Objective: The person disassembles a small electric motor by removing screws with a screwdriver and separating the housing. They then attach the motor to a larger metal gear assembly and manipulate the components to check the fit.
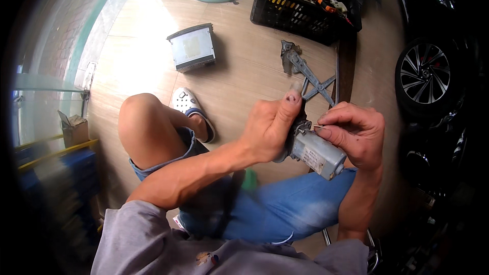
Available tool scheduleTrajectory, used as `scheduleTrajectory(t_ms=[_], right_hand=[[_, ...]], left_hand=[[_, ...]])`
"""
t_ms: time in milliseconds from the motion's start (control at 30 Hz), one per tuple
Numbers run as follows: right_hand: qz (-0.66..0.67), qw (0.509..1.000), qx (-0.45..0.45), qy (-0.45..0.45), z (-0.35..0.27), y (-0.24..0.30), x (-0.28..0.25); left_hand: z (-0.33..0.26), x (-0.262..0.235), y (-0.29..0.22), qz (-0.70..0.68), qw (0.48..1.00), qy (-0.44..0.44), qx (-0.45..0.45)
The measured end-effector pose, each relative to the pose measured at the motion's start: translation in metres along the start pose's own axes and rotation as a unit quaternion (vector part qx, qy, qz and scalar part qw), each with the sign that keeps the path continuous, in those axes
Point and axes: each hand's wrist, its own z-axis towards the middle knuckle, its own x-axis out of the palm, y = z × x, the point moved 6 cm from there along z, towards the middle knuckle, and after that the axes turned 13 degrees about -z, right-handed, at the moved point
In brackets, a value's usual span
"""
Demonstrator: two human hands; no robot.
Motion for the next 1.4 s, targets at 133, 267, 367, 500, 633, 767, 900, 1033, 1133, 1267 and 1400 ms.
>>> scheduleTrajectory(t_ms=[133,267,367,500,633,767,900,1033,1133,1267,1400], right_hand=[[0.066,0.994,0.08,0.041,-0.001,-0.013,0.001],[0.122,0.981,0.138,0.054,-0.003,-0.022,0.004],[0.153,0.975,0.155,0.052,-0.003,-0.025,0.004],[0.149,0.974,0.158,0.068,-0.002,-0.029,0.004],[0.143,0.975,0.155,0.065,-0.001,-0.028,0.005],[0.133,0.976,0.158,0.068,0.0,-0.029,0.004],[0.129,0.969,0.193,0.084,-0.002,-0.033,0.004],[0.12,0.967,0.204,0.094,-0.002,-0.036,0.005],[0.111,0.967,0.21,0.093,-0.001,-0.036,0.003],[0.124,0.965,0.207,0.102,0.003,-0.035,0.007],[0.105,0.964,0.222,0.104,0.006,-0.038,0.009]], left_hand=[[-0.001,-0.001,0.006,0.042,0.995,0.047,-0.071],[0.0,0.002,0.0,0.089,0.993,0.063,-0.041],[0.0,0.004,0.001,0.091,0.993,0.063,-0.031],[0.0,0.005,-0.004,0.113,0.991,0.078,-0.013],[0.0,0.005,-0.004,0.11,0.991,0.07,-0.019],[0.003,0.009,-0.011,0.121,0.99,0.049,0.044],[0.002,0.007,-0.016,0.146,0.985,0.034,0.083],[0.003,0.008,-0.024,0.209,0.966,0.046,0.143],[0.003,0.007,-0.018,0.25,0.956,0.062,0.141],[0.0,0.007,-0.025,0.267,0.944,0.04,0.192],[0.003,0.003,-0.02,0.291,0.937,0.029,0.194]])
